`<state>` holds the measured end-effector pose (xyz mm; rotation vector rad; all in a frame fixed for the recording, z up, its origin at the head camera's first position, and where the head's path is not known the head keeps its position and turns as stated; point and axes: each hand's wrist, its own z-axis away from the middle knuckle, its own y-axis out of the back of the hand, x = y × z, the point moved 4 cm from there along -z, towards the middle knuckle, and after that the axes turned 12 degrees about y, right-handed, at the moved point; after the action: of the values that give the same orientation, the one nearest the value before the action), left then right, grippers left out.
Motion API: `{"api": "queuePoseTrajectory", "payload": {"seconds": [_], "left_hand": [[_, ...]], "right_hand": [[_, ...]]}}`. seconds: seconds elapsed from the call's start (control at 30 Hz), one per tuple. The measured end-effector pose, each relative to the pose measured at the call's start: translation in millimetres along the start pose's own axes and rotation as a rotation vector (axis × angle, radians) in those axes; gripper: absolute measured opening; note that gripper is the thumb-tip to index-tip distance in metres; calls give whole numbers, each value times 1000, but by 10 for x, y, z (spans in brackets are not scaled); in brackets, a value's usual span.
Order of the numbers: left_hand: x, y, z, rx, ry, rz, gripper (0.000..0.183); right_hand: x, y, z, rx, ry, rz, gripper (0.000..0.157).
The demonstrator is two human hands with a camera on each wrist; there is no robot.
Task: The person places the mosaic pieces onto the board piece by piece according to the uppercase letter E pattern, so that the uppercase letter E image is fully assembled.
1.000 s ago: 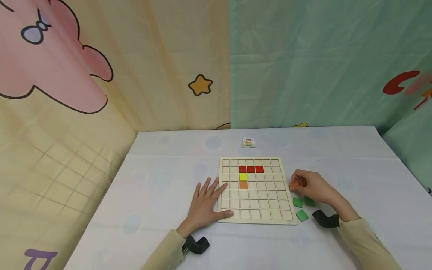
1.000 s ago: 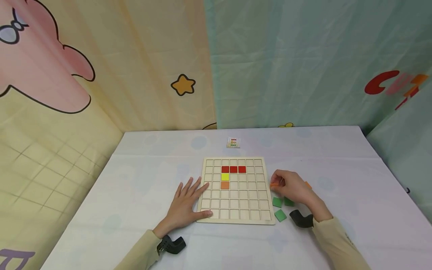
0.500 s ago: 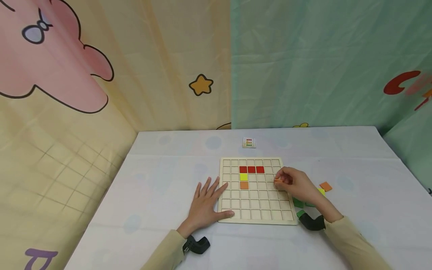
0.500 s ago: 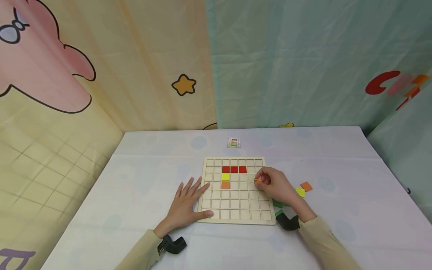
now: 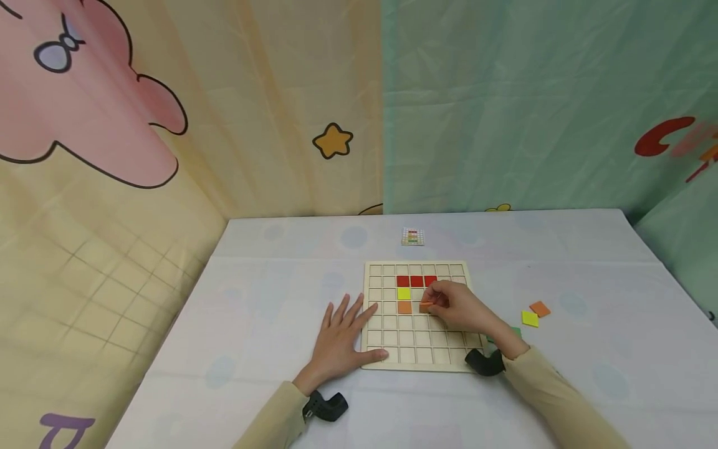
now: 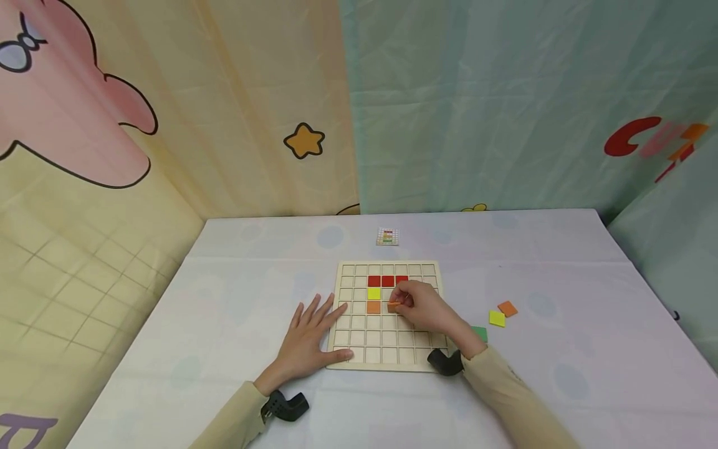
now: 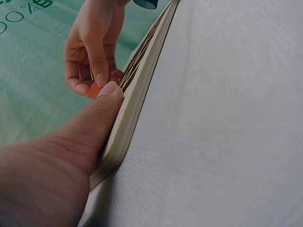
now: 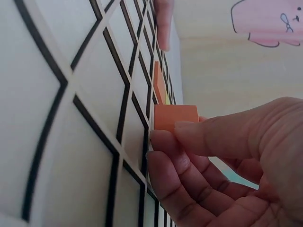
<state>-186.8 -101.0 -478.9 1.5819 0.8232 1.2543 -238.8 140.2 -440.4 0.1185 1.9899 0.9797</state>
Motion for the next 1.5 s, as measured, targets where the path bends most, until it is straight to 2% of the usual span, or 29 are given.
{"api": "queuePoseTrajectory", "payload": {"seconds": [0.17,0.47,0.73,0.97,1.07,1.17,1.27,1.4,1.5], "left_hand": [[-13,1,9,-4,-1,-1,89],[-33,5,14,8,-2,-1,89],[-23,2,11,3,-10,9,89],[-27,-16,-1,-1,-9,1,89],[-24,-20,-7,0,-11,-1,89],[-19,-27,-11,-9,-7,-1,89],[-14,-24,-12,-15,-3,1,89],[-8,-13,-16,-16,2,4,89],[-8,-10,-20,-14,8,5,90]], "right_hand": [[-28,-76,-54,15,-13,19,11],[-26,-122,-78,37,-82,127,7],[-37,-100,-10,5,-108,219,14],[-51,-73,54,-51,-62,269,20],[-54,-45,115,-91,-17,249,25],[-45,18,204,-115,26,184,29],[-30,134,309,-107,24,121,28],[-12,375,455,-60,23,122,24],[25,586,563,-16,18,168,23]]}}
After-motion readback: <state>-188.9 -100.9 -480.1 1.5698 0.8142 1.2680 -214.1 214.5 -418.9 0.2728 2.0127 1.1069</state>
